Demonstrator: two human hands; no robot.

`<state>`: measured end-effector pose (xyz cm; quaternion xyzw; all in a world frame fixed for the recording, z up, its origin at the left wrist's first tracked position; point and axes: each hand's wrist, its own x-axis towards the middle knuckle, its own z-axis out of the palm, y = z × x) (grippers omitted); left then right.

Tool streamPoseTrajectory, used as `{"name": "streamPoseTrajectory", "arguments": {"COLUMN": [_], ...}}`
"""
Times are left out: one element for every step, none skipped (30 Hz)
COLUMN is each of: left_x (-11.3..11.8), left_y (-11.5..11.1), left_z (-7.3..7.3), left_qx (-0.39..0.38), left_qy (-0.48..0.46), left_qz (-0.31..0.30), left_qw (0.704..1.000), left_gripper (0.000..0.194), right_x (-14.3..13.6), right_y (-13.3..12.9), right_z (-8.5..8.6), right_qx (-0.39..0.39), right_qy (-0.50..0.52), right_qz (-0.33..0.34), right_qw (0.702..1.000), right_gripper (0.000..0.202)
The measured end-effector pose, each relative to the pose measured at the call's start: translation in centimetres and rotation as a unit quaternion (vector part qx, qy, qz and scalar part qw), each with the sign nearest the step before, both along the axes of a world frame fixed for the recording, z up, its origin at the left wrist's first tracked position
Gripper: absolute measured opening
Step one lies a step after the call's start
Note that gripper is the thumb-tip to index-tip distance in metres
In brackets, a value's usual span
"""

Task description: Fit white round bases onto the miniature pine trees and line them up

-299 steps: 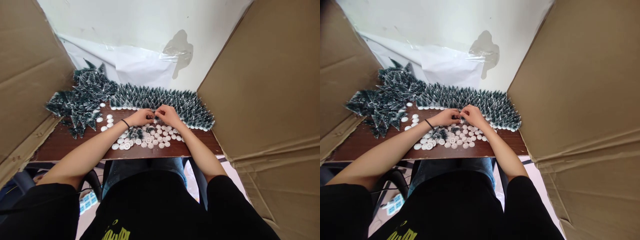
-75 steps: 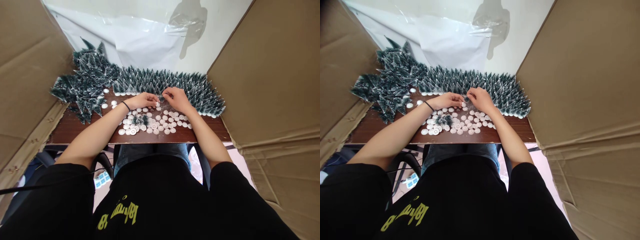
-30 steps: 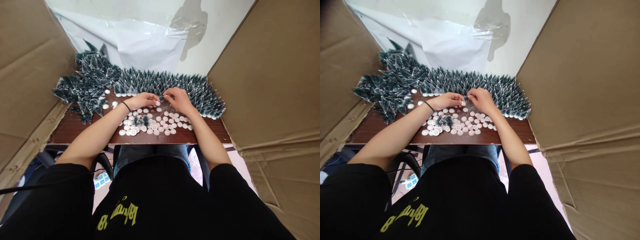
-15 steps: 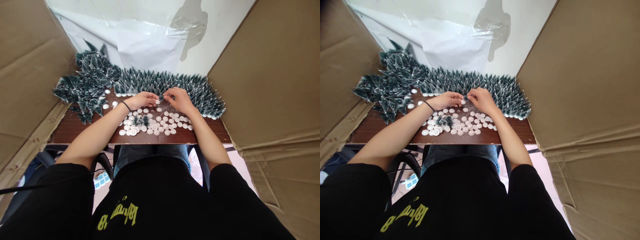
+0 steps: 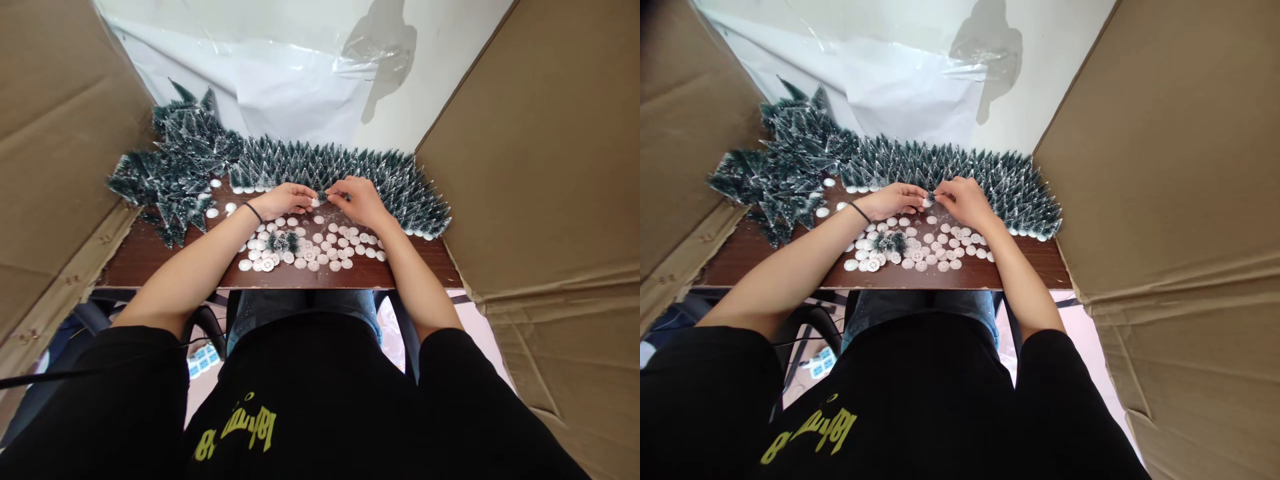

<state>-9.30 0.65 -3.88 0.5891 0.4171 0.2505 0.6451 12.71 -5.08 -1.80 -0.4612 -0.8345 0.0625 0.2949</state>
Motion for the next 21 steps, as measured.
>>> {"name": "streamPoseTrajectory", "arguments": {"left_x": [0.01, 0.01, 0.01, 0.00, -0.02, -0.03, -0.05, -0.06, -0.08, -0.09, -0.11, -0.12, -0.12, -0.12, -0.11, -0.09, -0.07, -0.05, -0.02, 0.00, 0.01], "left_y": [0.01, 0.02, 0.04, 0.07, 0.09, 0.12, 0.15, 0.17, 0.21, 0.24, 0.29, 0.33, 0.37, 0.40, 0.42, 0.43, 0.41, 0.39, 0.35, 0.31, 0.27], "left_z": [0.01, 0.02, 0.02, 0.01, -0.01, -0.03, -0.06, -0.10, -0.15, -0.19, -0.24, -0.29, -0.33, -0.36, -0.37, -0.37, -0.37, -0.35, -0.32, -0.30, -0.26], "left_qx": [-0.001, -0.003, -0.004, -0.004, -0.004, -0.003, -0.002, -0.001, 0.000, 0.000, -0.001, -0.001, -0.002, -0.003, -0.004, -0.005, -0.006, -0.006, -0.006, -0.005, -0.004], "left_qy": [0.000, 0.000, 0.000, 0.000, -0.001, -0.001, -0.001, -0.001, 0.000, 0.001, 0.002, 0.003, 0.003, 0.003, 0.003, 0.002, 0.002, 0.002, 0.002, 0.002, 0.002], "left_qz": [0.002, 0.003, 0.005, 0.006, 0.007, 0.007, 0.007, 0.008, 0.008, 0.009, 0.010, 0.012, 0.014, 0.015, 0.018, 0.020, 0.022, 0.024, 0.026, 0.028, 0.027], "left_qw": [1.000, 1.000, 1.000, 1.000, 1.000, 1.000, 1.000, 1.000, 1.000, 1.000, 1.000, 1.000, 1.000, 1.000, 1.000, 1.000, 1.000, 1.000, 1.000, 1.000, 1.000], "left_gripper": [0.015, 0.014, 0.013, 0.012, 0.012, 0.012, 0.013, 0.013, 0.014, 0.015, 0.016, 0.016, 0.016, 0.016, 0.016, 0.015, 0.015, 0.015, 0.014, 0.013, 0.013], "right_x": [0.00, 0.00, 0.00, -0.01, -0.02, -0.03, -0.04, -0.06, -0.07, -0.08, -0.09, -0.10, -0.11, -0.11, -0.12, -0.13, -0.15, -0.16, -0.18, -0.19, -0.20], "right_y": [-0.02, -0.03, -0.04, -0.05, -0.05, -0.05, -0.05, -0.04, -0.03, -0.02, -0.02, -0.02, -0.02, -0.04, -0.05, -0.07, -0.09, -0.10, -0.10, -0.09, -0.06], "right_z": [-0.01, -0.03, -0.05, -0.07, -0.10, -0.13, -0.16, -0.19, -0.23, -0.26, -0.29, -0.32, -0.34, -0.35, -0.36, -0.36, -0.36, -0.36, -0.37, -0.40, -0.43], "right_qx": [0.002, 0.003, 0.005, 0.006, 0.007, 0.007, 0.006, 0.006, 0.006, 0.007, 0.009, 0.012, 0.014, 0.017, 0.019, 0.021, 0.021, 0.021, 0.021, 0.021, 0.021], "right_qy": [-0.001, -0.002, -0.004, -0.006, -0.010, -0.014, -0.018, -0.022, -0.025, -0.028, -0.030, -0.032, -0.035, -0.038, -0.042, -0.047, -0.052, -0.055, -0.058, -0.058, -0.056], "right_qz": [0.000, 0.000, 0.001, 0.002, 0.004, 0.006, 0.008, 0.009, 0.010, 0.011, 0.012, 0.012, 0.013, 0.014, 0.015, 0.014, 0.014, 0.013, 0.013, 0.013, 0.013], "right_qw": [1.000, 1.000, 1.000, 1.000, 1.000, 1.000, 1.000, 1.000, 1.000, 1.000, 0.999, 0.999, 0.999, 0.999, 0.999, 0.999, 0.998, 0.998, 0.998, 0.998, 0.998], "right_gripper": [0.015, 0.016, 0.016, 0.017, 0.017, 0.018, 0.018, 0.019, 0.020, 0.020, 0.021, 0.021, 0.021, 0.021, 0.021, 0.021, 0.021, 0.021, 0.020, 0.020, 0.020]}}
